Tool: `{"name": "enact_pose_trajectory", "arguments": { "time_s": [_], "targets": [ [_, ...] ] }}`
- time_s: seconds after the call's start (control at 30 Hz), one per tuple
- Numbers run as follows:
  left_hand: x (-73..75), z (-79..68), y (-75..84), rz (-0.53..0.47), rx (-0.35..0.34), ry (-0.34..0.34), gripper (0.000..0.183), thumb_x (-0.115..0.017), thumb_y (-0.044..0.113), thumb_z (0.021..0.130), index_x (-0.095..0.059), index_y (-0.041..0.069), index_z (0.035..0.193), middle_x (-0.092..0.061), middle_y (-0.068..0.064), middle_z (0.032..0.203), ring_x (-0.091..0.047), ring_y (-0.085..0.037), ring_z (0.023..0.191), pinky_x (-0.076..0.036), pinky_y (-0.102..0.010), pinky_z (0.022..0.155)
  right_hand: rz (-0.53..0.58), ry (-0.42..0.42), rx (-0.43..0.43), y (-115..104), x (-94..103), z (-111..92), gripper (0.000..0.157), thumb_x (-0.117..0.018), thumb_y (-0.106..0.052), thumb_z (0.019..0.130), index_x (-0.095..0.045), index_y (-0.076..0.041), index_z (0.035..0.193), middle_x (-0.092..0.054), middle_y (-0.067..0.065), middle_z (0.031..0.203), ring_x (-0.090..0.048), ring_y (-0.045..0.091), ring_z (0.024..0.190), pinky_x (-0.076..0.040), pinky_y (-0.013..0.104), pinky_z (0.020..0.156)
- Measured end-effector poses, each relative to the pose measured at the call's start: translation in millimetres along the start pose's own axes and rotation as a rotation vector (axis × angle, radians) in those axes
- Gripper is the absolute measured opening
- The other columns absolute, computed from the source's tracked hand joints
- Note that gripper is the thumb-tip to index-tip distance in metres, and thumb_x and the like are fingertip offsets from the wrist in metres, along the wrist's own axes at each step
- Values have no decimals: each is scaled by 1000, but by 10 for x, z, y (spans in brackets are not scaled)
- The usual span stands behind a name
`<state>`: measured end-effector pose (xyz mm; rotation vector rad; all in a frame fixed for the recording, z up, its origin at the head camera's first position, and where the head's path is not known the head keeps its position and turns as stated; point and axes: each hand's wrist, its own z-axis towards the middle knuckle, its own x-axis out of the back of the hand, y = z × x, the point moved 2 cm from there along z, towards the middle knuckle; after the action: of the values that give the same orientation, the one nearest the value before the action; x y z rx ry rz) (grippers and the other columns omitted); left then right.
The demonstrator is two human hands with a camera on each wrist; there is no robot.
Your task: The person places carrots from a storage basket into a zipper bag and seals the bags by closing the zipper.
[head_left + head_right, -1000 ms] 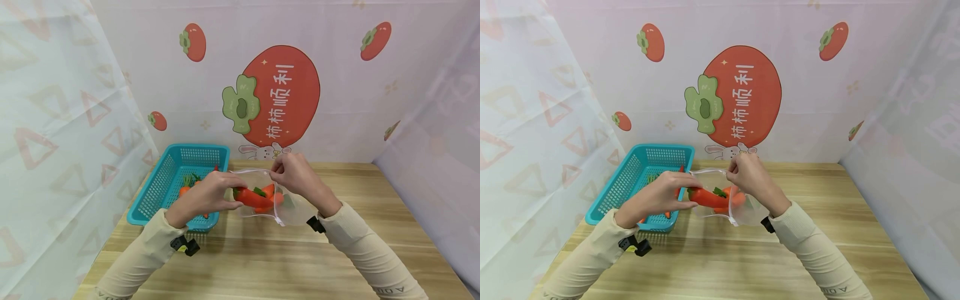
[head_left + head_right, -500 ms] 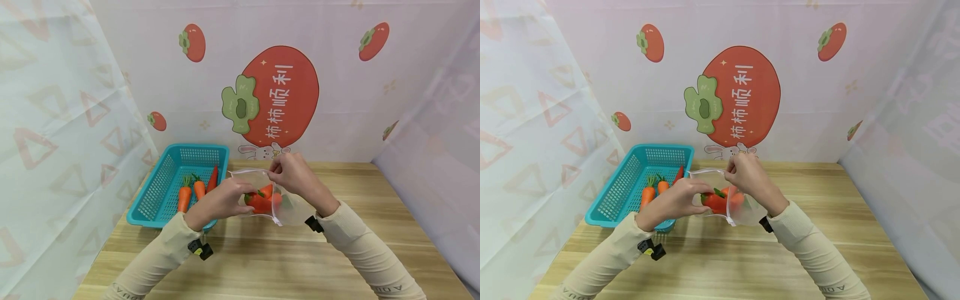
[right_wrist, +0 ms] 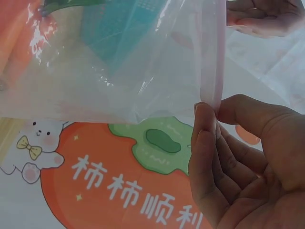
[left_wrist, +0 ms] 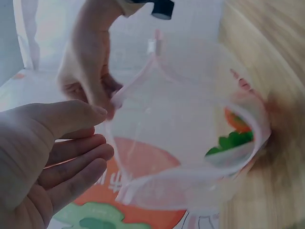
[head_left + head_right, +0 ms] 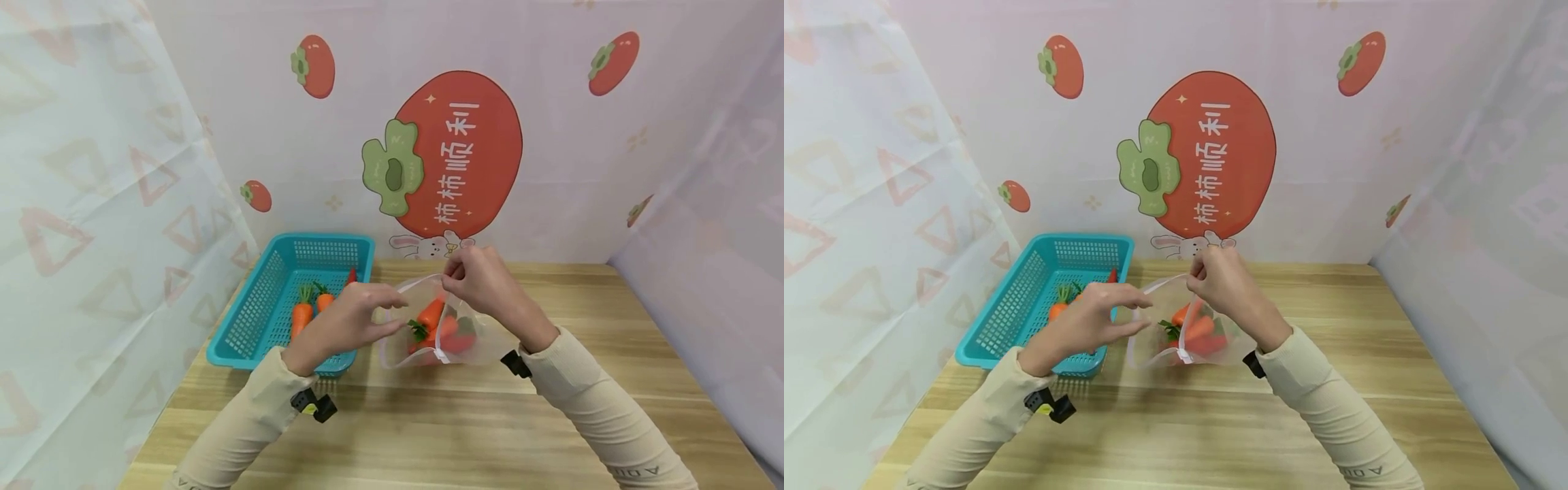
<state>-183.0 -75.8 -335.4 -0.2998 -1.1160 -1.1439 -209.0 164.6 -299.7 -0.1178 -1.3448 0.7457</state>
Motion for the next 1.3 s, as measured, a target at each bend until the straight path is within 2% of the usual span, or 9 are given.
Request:
{"name": "enact_pose_trajectory", "arguments": {
  "time_s": [0.23, 0.33, 0.47, 0.63, 0.73, 0.83, 0.9, 1.07, 1.3],
  "targets": [
    [288, -216, -192, 51, 87, 92, 22, -84, 11, 90, -80, 6, 111, -81, -5, 104, -76, -15, 88, -65, -34, 80, -12, 12, 15, 19, 27, -6, 11, -75, -6, 91, -77, -6, 81, -75, 5, 75, -69, 14, 65, -62, 35, 65],
    [393, -335, -297, 53, 220, 74, 22, -83, 12, 91, -80, 6, 112, -81, -8, 109, -78, -19, 93, -66, -40, 84, -15, 19, 18, 29, 40, -9, 11, -75, -6, 91, -77, -6, 80, -75, 6, 77, -69, 14, 65, -62, 36, 65],
    [456, -518, -476, 42, 455, 47, 25, -79, 13, 95, -78, 2, 118, -79, -16, 117, -78, -29, 103, -65, -48, 89, -18, 23, 9, 33, 58, -15, 11, -75, -5, 91, -77, -7, 80, -74, 8, 81, -68, 14, 65, -62, 36, 65],
    [450, -747, -693, 75, 637, 6, 28, -74, 12, 97, -75, -4, 121, -77, -24, 118, -76, -38, 106, -64, -53, 90, -11, 19, 6, 22, 59, -17, 12, -75, -5, 91, -77, -7, 79, -73, 8, 81, -68, 14, 65, -62, 36, 66],
    [433, -859, -807, 108, 708, -28, 20, -73, 12, 97, -77, -5, 107, -78, -22, 97, -75, -35, 85, -63, -48, 77, -8, 21, 5, 16, 56, -21, 12, -75, -5, 91, -77, -7, 79, -73, 8, 80, -68, 14, 65, -62, 35, 66],
    [398, -962, -906, 118, 784, -81, 18, -74, 12, 96, -70, 1, 82, -62, -10, 66, -57, -22, 59, -49, -35, 58, -5, 25, 5, 20, 50, -32, 12, -75, -4, 90, -77, -7, 79, -72, 8, 83, -67, 14, 65, -61, 35, 65],
    [357, -1027, -975, 115, 834, -121, 35, -75, 12, 95, -54, 10, 67, -38, -1, 55, -36, -15, 51, -34, -29, 55, -5, 29, 7, 25, 45, -39, 13, -74, -4, 90, -77, -7, 78, -71, 9, 84, -67, 14, 65, -61, 34, 65],
    [255, -1148, -1110, 120, 903, -187, 60, -78, 14, 94, -27, 20, 62, -16, 6, 60, -19, -10, 52, -25, -26, 54, -9, 38, 16, 30, 41, -38, 12, -74, -4, 90, -76, -8, 78, -72, 9, 83, -68, 14, 65, -61, 35, 65],
    [161, -1224, -1188, 162, 949, -248, 55, -81, 19, 90, -32, 18, 63, -21, 5, 59, -24, -12, 53, -28, -26, 53, -11, 37, 22, 25, 49, -26, 13, -74, -4, 90, -76, -8, 78, -74, 6, 78, -68, 14, 64, -61, 35, 65]
  ]
}}
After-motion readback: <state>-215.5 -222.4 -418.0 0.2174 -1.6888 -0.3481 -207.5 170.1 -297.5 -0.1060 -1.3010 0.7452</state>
